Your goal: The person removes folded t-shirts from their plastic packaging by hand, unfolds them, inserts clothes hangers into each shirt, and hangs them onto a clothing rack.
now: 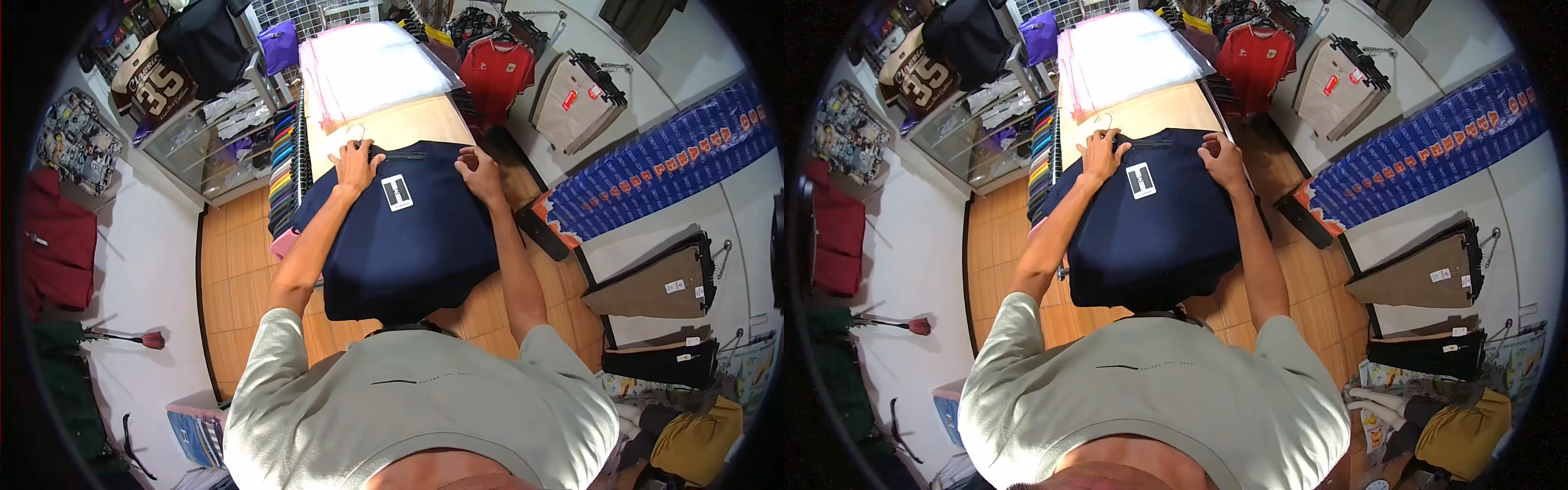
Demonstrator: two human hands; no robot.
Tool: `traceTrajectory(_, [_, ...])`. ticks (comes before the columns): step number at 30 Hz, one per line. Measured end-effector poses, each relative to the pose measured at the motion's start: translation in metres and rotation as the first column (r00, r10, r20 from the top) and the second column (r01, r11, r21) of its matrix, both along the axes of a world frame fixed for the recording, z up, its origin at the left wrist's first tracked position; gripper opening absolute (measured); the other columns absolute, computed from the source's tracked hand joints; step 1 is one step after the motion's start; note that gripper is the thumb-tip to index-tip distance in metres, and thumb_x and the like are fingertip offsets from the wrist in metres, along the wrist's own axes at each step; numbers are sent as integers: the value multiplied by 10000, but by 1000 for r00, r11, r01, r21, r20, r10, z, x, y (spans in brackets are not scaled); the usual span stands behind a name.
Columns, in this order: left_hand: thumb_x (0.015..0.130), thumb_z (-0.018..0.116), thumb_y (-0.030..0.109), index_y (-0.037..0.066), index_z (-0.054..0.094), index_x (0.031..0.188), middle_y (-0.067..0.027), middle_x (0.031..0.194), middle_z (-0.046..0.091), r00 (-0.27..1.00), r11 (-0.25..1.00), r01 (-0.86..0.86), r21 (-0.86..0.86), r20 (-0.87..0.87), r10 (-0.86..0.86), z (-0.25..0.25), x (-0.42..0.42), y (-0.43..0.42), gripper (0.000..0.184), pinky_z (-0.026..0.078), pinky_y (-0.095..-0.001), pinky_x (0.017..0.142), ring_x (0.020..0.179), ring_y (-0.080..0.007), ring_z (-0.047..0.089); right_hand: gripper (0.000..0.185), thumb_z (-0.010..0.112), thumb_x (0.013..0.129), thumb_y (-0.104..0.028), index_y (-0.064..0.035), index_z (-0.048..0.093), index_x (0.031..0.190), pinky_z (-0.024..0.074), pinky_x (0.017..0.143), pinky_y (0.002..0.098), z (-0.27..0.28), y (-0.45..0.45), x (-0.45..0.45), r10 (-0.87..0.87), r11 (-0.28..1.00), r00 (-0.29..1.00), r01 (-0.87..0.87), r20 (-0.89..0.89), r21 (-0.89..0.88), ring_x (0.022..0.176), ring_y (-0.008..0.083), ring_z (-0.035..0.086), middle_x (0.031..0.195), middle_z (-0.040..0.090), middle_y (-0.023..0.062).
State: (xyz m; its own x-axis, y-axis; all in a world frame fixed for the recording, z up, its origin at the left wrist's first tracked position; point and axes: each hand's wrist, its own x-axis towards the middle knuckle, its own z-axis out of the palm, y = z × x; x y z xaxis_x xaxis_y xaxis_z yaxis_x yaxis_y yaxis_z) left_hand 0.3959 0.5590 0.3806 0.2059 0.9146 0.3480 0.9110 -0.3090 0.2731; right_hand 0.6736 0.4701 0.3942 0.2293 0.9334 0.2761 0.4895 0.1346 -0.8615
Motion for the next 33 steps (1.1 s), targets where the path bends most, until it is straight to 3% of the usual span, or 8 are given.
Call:
traceTrajectory(3, [887, 642, 436, 173, 581, 1252, -145, 1197, 571, 999, 999, 31, 9, 17, -31, -3, 12, 11, 454, 238, -741, 1000, 1159, -334, 530, 243, 698, 824, -114, -17, 656, 1043, 539, 819, 323, -4, -7, 3, -78, 997, 995, 76, 69, 30, 889, 205, 698, 943, 721, 111])
traceTrajectory(13, [891, 638, 445, 179, 487, 1356, -146, 1217, 592, 992, 994, 105, 7, 67, -105, 2, 40, 35, 556, 265, -712, 1000, 1154, -342, 549, 228, 685, 823, -105, -13, 656, 1029, 547, 795, 307, -9, -9, 2, -42, 998, 996, 38, 78, 51, 858, 210, 703, 906, 721, 117])
traceTrajectory(15, [883, 640, 470, 148, 451, 1391, -155, 1219, 598, 994, 996, 89, 16, 66, -90, 0, 38, 35, 630, 268, -716, 998, 1144, -352, 557, 244, 678, 815, -95, -18, 650, 1045, 543, 805, 358, -7, -5, 2, -17, 999, 995, 12, 95, 48, 871, 264, 689, 948, 705, 139])
traceTrajectory(17, [873, 635, 509, 111, 425, 1407, -157, 1221, 600, 995, 998, 34, 44, 92, -38, 2, 34, 28, 698, 269, -719, 995, 1131, -361, 567, 252, 663, 804, -82, -30, 656, 1050, 507, 880, 390, -3, 0, -1, -55, 996, 972, 38, 230, 78, 967, 307, 649, 1029, 680, 162])
traceTrajectory(21, [891, 604, 501, 75, 495, 1332, -164, 1224, 599, 990, 998, -42, -51, 136, 49, -3, -2, 18, 622, 293, -672, 1012, 1152, -351, 552, 287, 673, 803, -106, -53, 659, 1085, 463, 960, 413, -9, 20, 1, -71, 986, 920, 6, 386, 166, 1076, 328, 593, 1132, 651, 139])
traceTrajectory(26, [910, 603, 424, 45, 674, 1077, -161, 1131, 625, 991, 991, -104, 81, 97, 96, -9, -49, -9, 420, 437, -475, 911, 1066, -337, 571, 313, 659, 827, -133, -75, 655, 1134, 432, 982, 451, -16, 52, 0, -21, 987, 873, -60, 488, 150, 1132, 340, 565, 1194, 634, 130])
traceTrajectory(31, [906, 633, 334, 72, 664, 1063, -147, 1065, 620, 988, 994, -89, 71, 131, 79, -10, -70, -24, 307, 430, -478, 891, 1023, -338, 565, 314, 677, 820, -142, -113, 667, 1133, 416, 929, 468, -28, 70, -5, 23, 988, 832, -105, 554, 116, 1060, 335, 565, 1067, 638, 109])
traceTrajectory(33, [922, 611, 300, 81, 632, 1074, -139, 1077, 615, 997, 996, -64, 60, 52, 61, -6, -69, -32, 268, 413, -479, 868, 1025, -335, 561, 295, 662, 834, -137, -130, 663, 1130, 422, 914, 479, -29, 72, -3, 53, 988, 822, -127, 568, 92, 1036, 345, 562, 1025, 625, 132])
